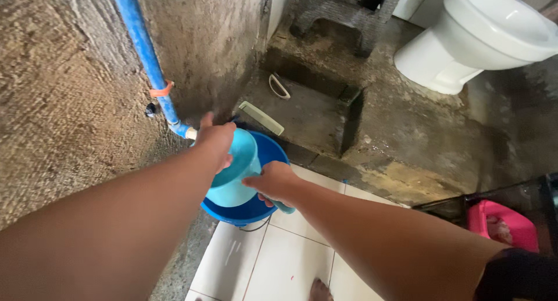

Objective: The person fills a blue bucket with water from a tap using a teal scoop, then uses a brush to scrub a black plastic shelving unit. They repeatedly pour water from the scoop onto the shelves and scrub the surfaces.

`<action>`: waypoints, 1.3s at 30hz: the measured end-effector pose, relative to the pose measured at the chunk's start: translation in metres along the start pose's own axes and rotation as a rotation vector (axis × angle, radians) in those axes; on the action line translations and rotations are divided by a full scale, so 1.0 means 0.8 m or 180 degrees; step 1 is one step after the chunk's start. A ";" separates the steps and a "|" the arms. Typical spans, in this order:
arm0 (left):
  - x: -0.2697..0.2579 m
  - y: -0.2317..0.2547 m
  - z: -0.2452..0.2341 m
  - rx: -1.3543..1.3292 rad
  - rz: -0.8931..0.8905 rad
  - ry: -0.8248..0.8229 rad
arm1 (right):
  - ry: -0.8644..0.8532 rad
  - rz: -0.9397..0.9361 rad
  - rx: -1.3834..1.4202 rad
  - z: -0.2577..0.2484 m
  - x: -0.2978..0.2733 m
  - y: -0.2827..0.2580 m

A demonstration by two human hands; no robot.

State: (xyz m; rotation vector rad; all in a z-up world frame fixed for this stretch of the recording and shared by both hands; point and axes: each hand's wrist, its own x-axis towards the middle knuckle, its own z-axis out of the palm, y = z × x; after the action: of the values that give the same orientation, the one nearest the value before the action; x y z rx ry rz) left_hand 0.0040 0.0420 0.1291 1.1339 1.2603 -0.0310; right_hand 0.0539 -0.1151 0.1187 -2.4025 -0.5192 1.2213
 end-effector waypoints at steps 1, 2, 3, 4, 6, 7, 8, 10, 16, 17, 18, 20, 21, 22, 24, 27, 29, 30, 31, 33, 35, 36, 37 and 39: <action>0.008 0.000 0.006 0.0078 -0.0030 -0.0072 | -0.0005 0.0005 -0.0055 0.000 -0.001 -0.002; 0.017 -0.001 0.012 0.0157 -0.0061 -0.0144 | -0.0010 0.0010 -0.0111 -0.001 -0.002 -0.004; 0.026 -0.002 0.016 0.0145 -0.0072 -0.0124 | -0.0007 -0.0003 -0.0127 -0.001 -0.002 -0.006; 0.034 -0.003 0.019 0.0133 -0.0084 -0.0105 | -0.0004 -0.0016 -0.0144 -0.001 -0.003 -0.008; 0.045 -0.003 0.025 0.0114 -0.0125 -0.0103 | -0.0030 -0.0055 -0.0234 -0.004 -0.003 -0.010; 0.048 -0.003 0.027 0.0108 -0.0158 -0.0122 | -0.0060 -0.0078 -0.0306 -0.005 -0.004 -0.010; 0.051 -0.003 0.029 0.0102 -0.0192 -0.0141 | -0.0090 -0.0100 -0.0377 -0.006 -0.004 -0.009; 0.056 -0.003 0.032 0.0178 -0.0171 -0.0179 | -0.0117 -0.0119 -0.0367 -0.004 -0.006 -0.009; 0.076 -0.008 0.021 0.0660 0.0309 -0.0094 | -0.0254 -0.0173 -0.0328 -0.015 -0.020 -0.007; 0.074 -0.009 0.019 0.0817 0.0460 -0.0068 | -0.0265 -0.0186 -0.0324 -0.017 -0.022 -0.006; 0.070 -0.012 0.015 0.1023 0.0387 0.0012 | -0.0282 -0.0169 -0.0268 -0.018 -0.023 -0.005; 0.059 -0.019 0.001 0.1437 0.0243 0.0174 | -0.0316 -0.0134 -0.0154 -0.021 -0.026 0.000; 0.056 -0.017 0.003 0.1559 0.0188 0.0233 | -0.0347 -0.0146 -0.0210 -0.022 -0.028 0.004; 0.055 -0.015 0.004 0.1679 0.0132 0.0293 | -0.0377 -0.0158 -0.0267 -0.024 -0.029 0.009; 0.059 -0.016 0.006 0.1913 0.0238 0.0453 | -0.0409 -0.0157 -0.0295 -0.028 -0.032 0.019; 0.049 -0.025 0.022 0.1763 0.0442 0.0426 | -0.0379 -0.0045 -0.0132 -0.042 -0.039 0.045; 0.025 -0.028 0.043 0.1034 0.0225 -0.0042 | -0.0302 0.0129 0.0094 -0.058 -0.047 0.067; 0.010 -0.029 0.058 0.1085 0.0137 0.0177 | -0.0256 0.0215 0.0210 -0.067 -0.049 0.076; -0.003 -0.030 0.078 0.1132 0.0061 0.0383 | -0.0193 0.0310 0.0324 -0.078 -0.051 0.087; -0.025 -0.029 0.111 0.1081 -0.0034 0.0656 | -0.0066 0.0416 0.0520 -0.105 -0.057 0.109; -0.037 -0.022 0.146 0.0885 -0.0081 0.0788 | 0.0063 0.0433 0.0684 -0.136 -0.064 0.132; -0.040 -0.016 0.163 0.0925 -0.0053 0.0757 | 0.0105 0.0434 0.0842 -0.153 -0.067 0.145; -0.043 -0.009 0.180 0.0956 -0.0023 0.0725 | 0.0150 0.0429 0.0993 -0.172 -0.070 0.158; -0.049 0.008 0.211 0.0967 0.0133 0.0719 | 0.0246 0.0476 0.1244 -0.212 -0.073 0.182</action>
State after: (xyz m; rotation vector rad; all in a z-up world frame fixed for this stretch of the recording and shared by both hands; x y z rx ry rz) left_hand 0.1151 -0.0905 0.1413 1.4567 1.4654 -0.0664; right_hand 0.1822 -0.2983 0.1770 -2.1696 -0.0662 1.1592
